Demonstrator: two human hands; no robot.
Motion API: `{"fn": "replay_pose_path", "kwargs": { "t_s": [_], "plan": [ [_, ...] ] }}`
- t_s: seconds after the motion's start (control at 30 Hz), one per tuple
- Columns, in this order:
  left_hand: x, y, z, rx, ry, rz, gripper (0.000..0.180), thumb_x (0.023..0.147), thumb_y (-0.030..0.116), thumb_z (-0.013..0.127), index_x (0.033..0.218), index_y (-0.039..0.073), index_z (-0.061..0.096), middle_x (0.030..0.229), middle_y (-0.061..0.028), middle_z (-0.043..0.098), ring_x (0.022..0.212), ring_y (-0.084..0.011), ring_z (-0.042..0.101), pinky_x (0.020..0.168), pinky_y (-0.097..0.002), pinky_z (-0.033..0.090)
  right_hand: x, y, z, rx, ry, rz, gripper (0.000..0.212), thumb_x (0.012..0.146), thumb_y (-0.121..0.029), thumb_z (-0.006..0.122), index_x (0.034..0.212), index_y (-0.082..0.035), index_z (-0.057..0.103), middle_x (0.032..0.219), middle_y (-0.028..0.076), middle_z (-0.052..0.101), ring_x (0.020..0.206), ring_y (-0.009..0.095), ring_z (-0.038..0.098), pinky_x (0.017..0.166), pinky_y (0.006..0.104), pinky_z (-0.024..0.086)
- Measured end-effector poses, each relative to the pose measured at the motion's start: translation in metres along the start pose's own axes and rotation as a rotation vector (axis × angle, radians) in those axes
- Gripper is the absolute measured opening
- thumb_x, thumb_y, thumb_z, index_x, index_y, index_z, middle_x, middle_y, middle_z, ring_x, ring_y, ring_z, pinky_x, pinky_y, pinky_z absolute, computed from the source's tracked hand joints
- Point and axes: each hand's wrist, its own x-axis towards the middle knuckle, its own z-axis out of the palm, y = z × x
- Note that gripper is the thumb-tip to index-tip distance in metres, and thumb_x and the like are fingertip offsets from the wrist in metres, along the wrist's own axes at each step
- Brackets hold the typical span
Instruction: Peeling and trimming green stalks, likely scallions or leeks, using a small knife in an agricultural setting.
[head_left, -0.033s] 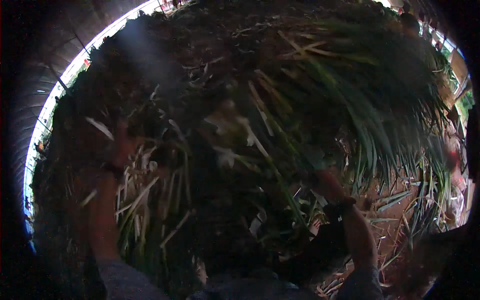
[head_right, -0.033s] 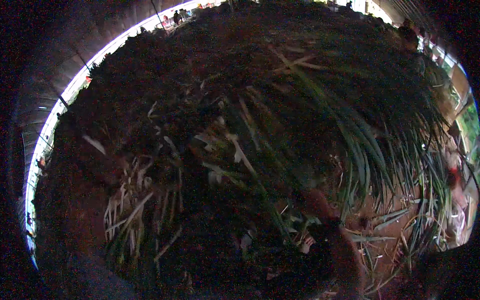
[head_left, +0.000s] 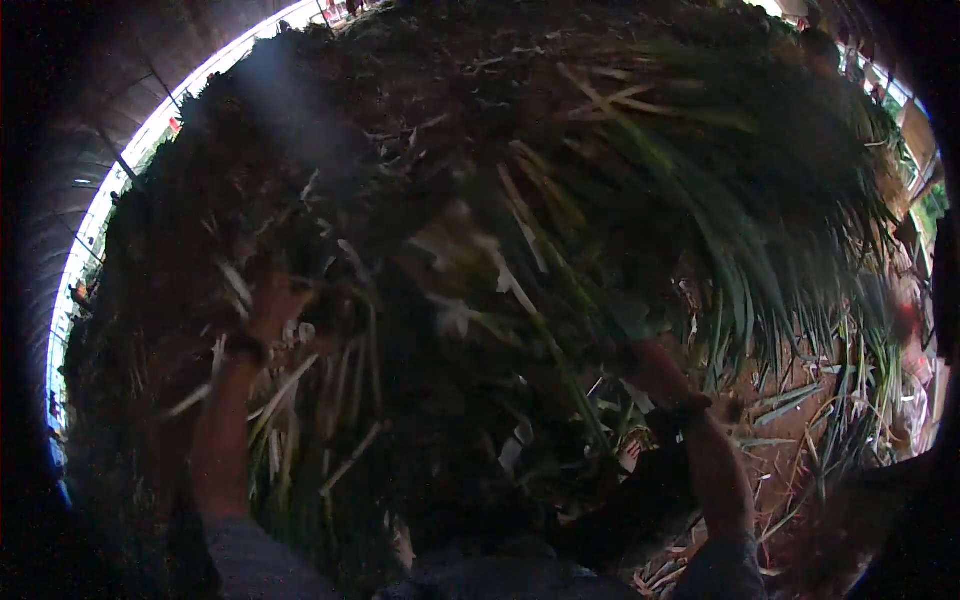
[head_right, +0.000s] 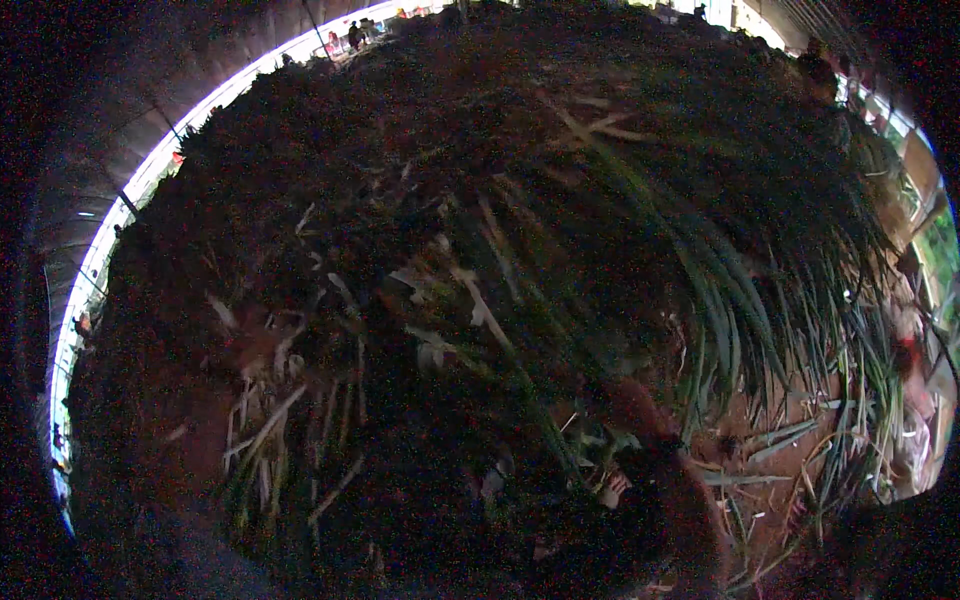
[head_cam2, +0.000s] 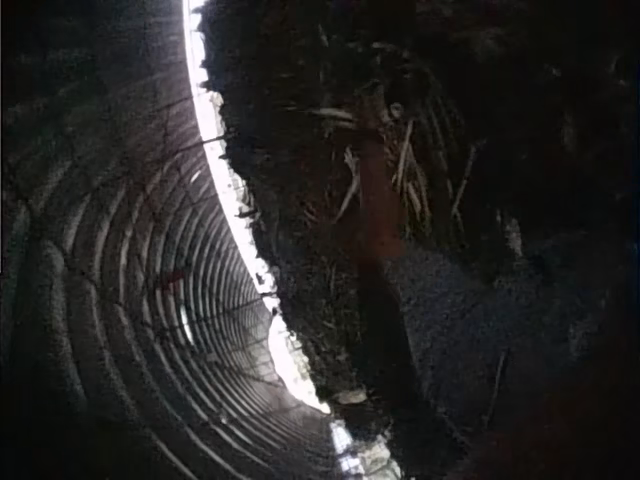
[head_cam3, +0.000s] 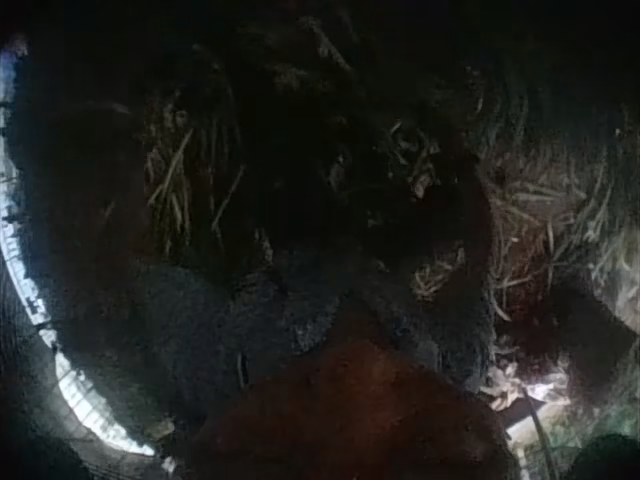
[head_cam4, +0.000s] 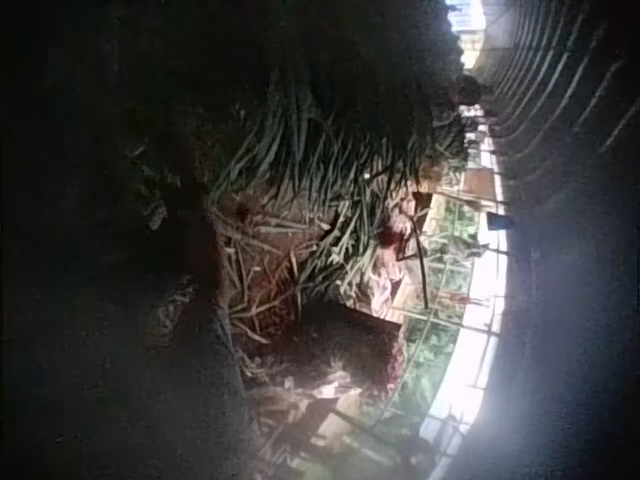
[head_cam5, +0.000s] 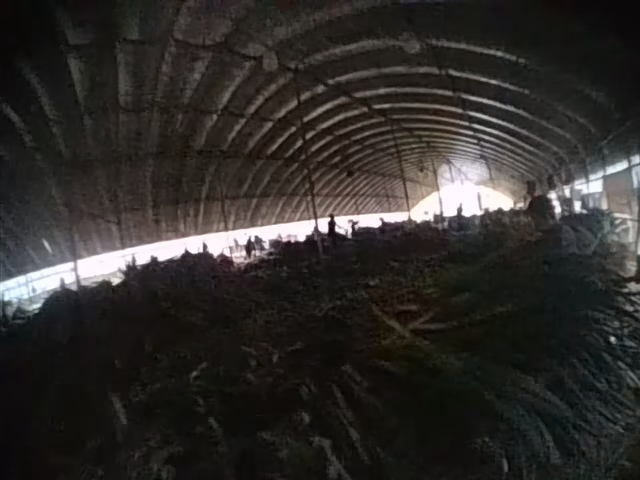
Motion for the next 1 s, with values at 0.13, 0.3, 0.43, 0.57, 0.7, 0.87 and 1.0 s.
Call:
{"fn": "replay_pose_path", "kwargs": {
  "t_s": [0.13,0.3,0.43,0.57,0.7,0.87,1.0],
  "plan": [
    [0.019,0.071,0.116,-0.031,-0.347,0.314,0.104,0.068,0.037,0.082,0.151,0.007,0.025,0.152,-0.0238,0.029,0.141,-0.0417,0.026,0.116,-0.0500,0.024,0.010,-0.008,-0.005,0.356,0.154,0.108,0.031,0.085,-0.033,0.070,0.092,-0.002,0.071,0.074,0.018,0.066,0.063,0.024,0.059,0.060,0.0397,0.048],
    [0.071,0.144,0.211,0.142,-0.403,0.634,0.114,0.065,0.040,0.083,0.154,0.011,0.018,0.158,-0.0207,0.018,0.146,-0.0407,0.016,0.117,-0.0529,0.022,0.009,-0.008,-0.025,-0.009,-0.018,0.230,0.026,0.088,-0.025,0.067,0.095,0.000,0.068,0.069,0.017,0.062,0.060,0.021,0.055,0.058,0.0389,0.046],
    [0.118,0.158,0.242,0.196,-0.326,0.861,0.117,0.063,0.043,0.083,0.155,0.016,0.016,0.160,-0.0164,0.015,0.147,-0.0380,0.016,0.117,-0.0541,0.020,0.006,-0.031,-0.036,0.029,0.040,0.280,0.028,0.084,-0.023,0.070,0.096,0.001,0.067,0.070,0.017,0.062,0.061,0.021,0.055,0.058,0.0396,0.045],
    [0.170,0.161,0.282,0.352,-0.141,0.861,0.113,0.066,0.044,0.080,0.155,0.019,0.016,0.160,-0.0142,0.016,0.147,-0.0379,0.016,0.117,-0.0577,0.017,0.022,-0.067,-0.061,0.118,-0.027,0.347,0.031,0.079,-0.021,0.073,0.098,0.002,0.066,0.072,0.018,0.061,0.063,0.021,0.055,0.058,0.0402,0.045],
    [0.211,0.175,0.302,0.308,-0.282,0.884,0.103,0.075,0.039,0.077,0.156,0.020,0.015,0.160,-0.0133,0.018,0.147,-0.0398,0.016,0.118,-0.0580,0.017,0.032,-0.042,-0.047,-0.045,-0.112,0.442,0.032,0.077,-0.019,0.075,0.100,0.001,0.067,0.078,0.018,0.065,0.067,0.021,0.059,0.060,0.0389,0.046],
    [0.203,0.141,0.341,0.047,-0.157,0.852,0.094,0.071,0.026,0.075,0.151,0.016,0.028,0.152,-0.0173,0.033,0.134,-0.0381,0.038,0.104,-0.0531,0.038,0.043,-0.043,-0.038,0.254,0.069,0.233,0.036,0.076,-0.021,0.078,0.102,0.001,0.066,0.083,0.016,0.066,0.070,0.020,0.059,0.062,0.0372,0.047],
    [0.173,0.135,0.324,-0.089,-0.246,0.810,0.087,0.072,0.021,0.073,0.149,0.014,0.033,0.146,-0.0180,0.041,0.120,-0.0368,0.051,0.090,-0.0535,0.049,0.034,-0.006,-0.029,-0.020,-0.016,0.101,0.037,0.077,-0.019,0.079,0.105,0.000,0.065,0.079,0.014,0.063,0.067,0.019,0.055,0.062,0.0365,0.047]
  ]
}}
